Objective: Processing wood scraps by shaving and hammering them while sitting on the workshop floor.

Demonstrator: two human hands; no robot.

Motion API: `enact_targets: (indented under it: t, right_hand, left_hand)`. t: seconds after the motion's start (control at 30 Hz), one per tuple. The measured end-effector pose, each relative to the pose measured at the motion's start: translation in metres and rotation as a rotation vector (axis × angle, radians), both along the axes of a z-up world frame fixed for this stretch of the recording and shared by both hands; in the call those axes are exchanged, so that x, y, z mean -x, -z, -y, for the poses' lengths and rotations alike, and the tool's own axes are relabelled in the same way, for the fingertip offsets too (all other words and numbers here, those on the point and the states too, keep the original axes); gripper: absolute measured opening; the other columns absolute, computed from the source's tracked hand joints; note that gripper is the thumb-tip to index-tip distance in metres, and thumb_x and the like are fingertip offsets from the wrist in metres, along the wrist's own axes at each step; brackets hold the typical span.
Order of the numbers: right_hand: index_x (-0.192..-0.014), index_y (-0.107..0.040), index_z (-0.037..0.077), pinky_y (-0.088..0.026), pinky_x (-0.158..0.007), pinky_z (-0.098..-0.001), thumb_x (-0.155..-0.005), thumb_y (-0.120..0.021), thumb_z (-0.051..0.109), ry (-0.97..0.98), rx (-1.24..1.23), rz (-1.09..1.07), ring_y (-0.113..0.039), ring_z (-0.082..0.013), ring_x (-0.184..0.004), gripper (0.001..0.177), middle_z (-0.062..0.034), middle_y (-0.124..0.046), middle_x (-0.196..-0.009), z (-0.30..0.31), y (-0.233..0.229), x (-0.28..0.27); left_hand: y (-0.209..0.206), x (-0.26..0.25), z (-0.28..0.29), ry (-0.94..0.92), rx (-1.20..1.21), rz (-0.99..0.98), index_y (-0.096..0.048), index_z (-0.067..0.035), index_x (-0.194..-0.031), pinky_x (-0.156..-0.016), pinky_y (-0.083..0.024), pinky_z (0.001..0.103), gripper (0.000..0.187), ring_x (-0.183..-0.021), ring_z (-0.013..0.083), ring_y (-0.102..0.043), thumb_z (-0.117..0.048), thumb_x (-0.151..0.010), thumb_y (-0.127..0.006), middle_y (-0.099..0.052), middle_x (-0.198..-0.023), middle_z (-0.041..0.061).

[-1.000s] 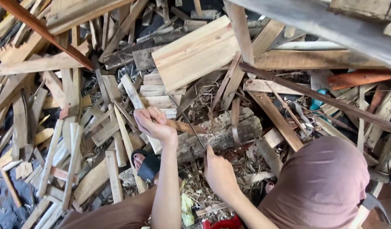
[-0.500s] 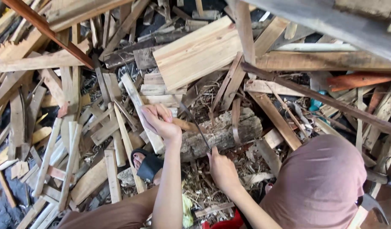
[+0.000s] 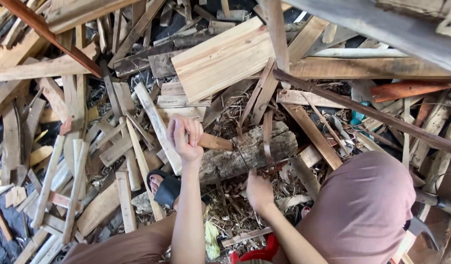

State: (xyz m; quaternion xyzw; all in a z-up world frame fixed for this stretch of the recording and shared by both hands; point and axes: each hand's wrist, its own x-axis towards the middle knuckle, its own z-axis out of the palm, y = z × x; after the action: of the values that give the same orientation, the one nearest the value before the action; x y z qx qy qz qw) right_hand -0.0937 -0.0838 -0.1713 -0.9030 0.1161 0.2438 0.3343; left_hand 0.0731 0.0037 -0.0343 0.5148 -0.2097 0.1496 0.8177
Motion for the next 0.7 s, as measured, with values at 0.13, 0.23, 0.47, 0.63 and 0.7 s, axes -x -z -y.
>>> enact_targets:
  t: [0.13, 0.23, 0.47, 0.63, 0.7]
  right_hand:
    - [-0.137, -0.05, -0.007, -0.063, -0.067, -0.0509, -0.099, -0.055, 0.017, 0.046, -0.096, 0.029, -0.077, -0.0399, -0.078, 0.046, -0.0267, -0.074, -0.084, -0.006, 0.01, -0.005]
    - [-0.135, -0.055, -0.005, -0.063, -0.065, -0.0513, -0.106, -0.048, 0.024, 0.025, 0.032, 0.22, -0.077, -0.0403, -0.075, 0.041, -0.0256, -0.073, -0.079, 0.009, -0.08, -0.007]
    - [-0.141, -0.046, -0.01, -0.063, -0.065, -0.0495, -0.099, -0.046, 0.011, 0.042, -0.17, 0.019, -0.077, -0.0382, -0.074, 0.046, -0.0295, -0.073, -0.083, -0.002, 0.008, -0.012]
    - [-0.131, -0.055, -0.008, -0.063, -0.066, -0.0535, -0.108, -0.043, 0.021, 0.041, -0.064, 0.201, -0.077, -0.0437, -0.078, 0.039, -0.0294, -0.073, -0.081, 0.007, -0.087, -0.014]
    - [-0.134, -0.055, -0.008, -0.063, -0.068, -0.0563, -0.107, -0.042, 0.021, 0.095, -0.106, 0.248, -0.077, -0.0463, -0.077, 0.042, -0.0308, -0.073, -0.079, 0.029, -0.158, -0.008]
  left_hand:
    - [-0.004, 0.01, 0.001, -0.007, -0.042, 0.001, -0.044, -0.008, -0.074, -0.036, -0.028, 0.016, 0.032, -0.029, 0.0076, -0.029, -0.018, -0.105, -0.043, -0.025, -0.036, -0.006]
    - [0.002, 0.003, -0.001, -0.001, -0.03, 0.033, -0.049, -0.001, -0.093, -0.037, -0.029, 0.017, 0.011, -0.032, 0.0062, -0.029, -0.009, -0.1, -0.046, -0.025, -0.038, -0.004]
    - [0.024, -0.007, -0.003, -0.25, -0.114, 0.081, -0.05, -0.003, -0.098, -0.042, -0.031, 0.015, 0.006, -0.036, 0.0047, -0.033, -0.007, -0.097, -0.045, -0.026, -0.043, -0.007]
    - [0.018, -0.005, 0.005, -0.478, -0.157, 0.033, -0.052, -0.008, -0.101, -0.043, -0.032, 0.015, 0.006, -0.037, 0.0053, -0.035, -0.007, -0.1, -0.046, -0.034, -0.045, -0.009]
    - [0.019, -0.008, 0.008, -0.512, -0.005, 0.059, -0.048, -0.009, -0.1, -0.044, -0.027, 0.015, 0.002, -0.04, 0.0036, -0.031, -0.007, -0.1, -0.047, -0.028, -0.047, -0.008]
